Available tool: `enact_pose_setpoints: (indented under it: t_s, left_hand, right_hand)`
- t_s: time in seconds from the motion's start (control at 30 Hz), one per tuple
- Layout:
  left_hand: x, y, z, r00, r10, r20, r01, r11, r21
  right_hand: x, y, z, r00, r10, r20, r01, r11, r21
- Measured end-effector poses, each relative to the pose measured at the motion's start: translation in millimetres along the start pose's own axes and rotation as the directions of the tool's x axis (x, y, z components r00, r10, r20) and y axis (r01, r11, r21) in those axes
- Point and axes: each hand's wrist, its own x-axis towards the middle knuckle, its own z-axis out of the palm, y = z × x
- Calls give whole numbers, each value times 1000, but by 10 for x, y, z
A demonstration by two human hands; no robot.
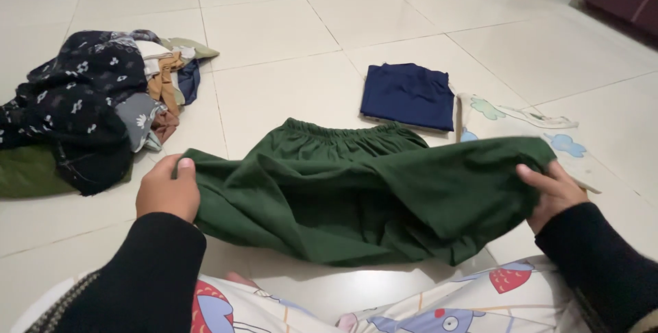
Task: Folding various pieces of clothing including a floral shirt and shorts on the floor.
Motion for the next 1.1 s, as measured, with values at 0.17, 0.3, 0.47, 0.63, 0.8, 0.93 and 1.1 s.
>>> enact_pose_setpoints:
  t_s: [0.17, 0.3, 0.47, 0.63, 0.8, 0.93, 1.1]
  left_hand:
    - [209, 162, -17, 950, 296, 103, -313, 881, 355]
    - [454, 557, -224, 860, 506, 58, -507, 862, -8]
    - [602, 524, -403, 924, -29, 380, -233, 747, 623]
    - [744, -656, -274, 729, -467, 500, -326, 406, 854]
    - [879, -271, -458, 790, -386, 476, -45, 738, 674]
    - [833, 524, -534, 912, 23, 410, 95, 960, -264]
    - [709, 950, -738, 923, 374, 93, -368, 927, -76]
  right_hand:
    - [477, -209, -142, 972, -142, 186, 219, 833, -509]
    - [351, -926, 116, 956, -221, 190, 291, 767, -572]
    - [558, -885, -287, 983, -32, -181, -143, 488, -861]
    - [755, -159, -1131, 878, 275, -391, -387, -72, -919]
    - [882, -239, -1267, 874, 368, -318, -360, 48, -932]
    - [931, -858, -954, 993, 115, -1, -101, 867, -488]
    - [727, -1508, -584, 979, -105, 176, 178, 860, -478]
